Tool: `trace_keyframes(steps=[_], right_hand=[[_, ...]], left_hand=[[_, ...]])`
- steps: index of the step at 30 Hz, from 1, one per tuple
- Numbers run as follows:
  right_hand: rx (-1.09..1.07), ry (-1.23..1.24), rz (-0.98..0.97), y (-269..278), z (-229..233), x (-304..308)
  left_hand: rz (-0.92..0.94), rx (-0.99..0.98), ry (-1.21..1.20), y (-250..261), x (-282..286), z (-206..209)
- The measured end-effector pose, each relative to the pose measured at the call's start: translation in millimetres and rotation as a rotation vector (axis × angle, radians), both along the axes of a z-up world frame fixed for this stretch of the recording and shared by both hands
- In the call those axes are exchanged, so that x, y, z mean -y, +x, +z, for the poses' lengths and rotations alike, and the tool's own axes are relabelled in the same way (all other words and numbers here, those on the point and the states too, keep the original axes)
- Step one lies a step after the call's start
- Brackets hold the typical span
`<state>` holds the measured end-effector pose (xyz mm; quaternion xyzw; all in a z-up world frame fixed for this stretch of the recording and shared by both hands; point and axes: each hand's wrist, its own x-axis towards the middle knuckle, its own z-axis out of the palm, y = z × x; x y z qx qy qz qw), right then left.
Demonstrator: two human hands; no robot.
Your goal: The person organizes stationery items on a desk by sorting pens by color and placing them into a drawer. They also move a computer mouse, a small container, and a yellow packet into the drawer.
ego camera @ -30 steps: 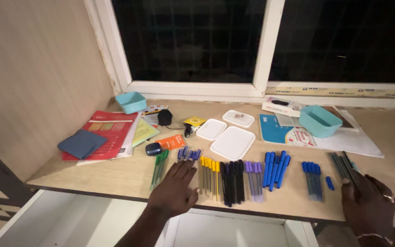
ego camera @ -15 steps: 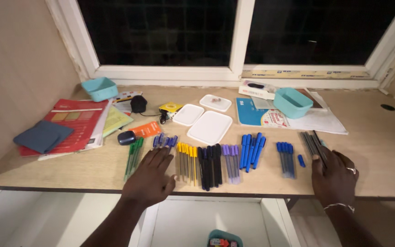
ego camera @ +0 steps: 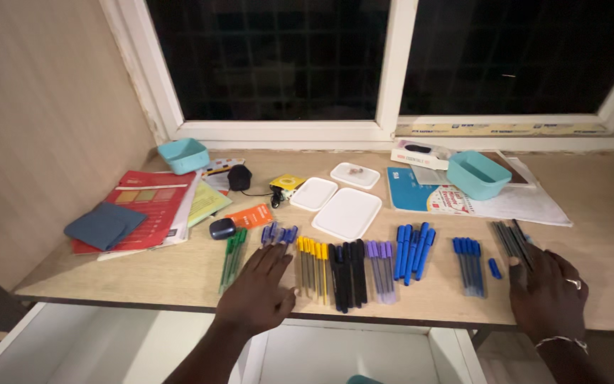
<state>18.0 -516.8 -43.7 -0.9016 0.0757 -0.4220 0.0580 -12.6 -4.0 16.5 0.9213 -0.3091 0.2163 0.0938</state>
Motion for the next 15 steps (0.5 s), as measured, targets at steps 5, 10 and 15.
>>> trace_keyframes(steps=[5, 10, 15], right_hand=[[0.022, -0.023, 0.005, 11.2, -9.8, 9.2], [-0.003, -0.025, -0.029, 14.1, -4.9, 7.1], [-0.053, 0.116, 0.019, 9.2, 4.7, 3.2]], left_hand=[[0.063, -0.02, -0.133, 3.0, 0.4, -0.7], [0.104, 0.063, -0.21, 21.8, 7.3, 1.6], [0.103, 0.047, -0.134, 96.6, 43.3, 7.0]])
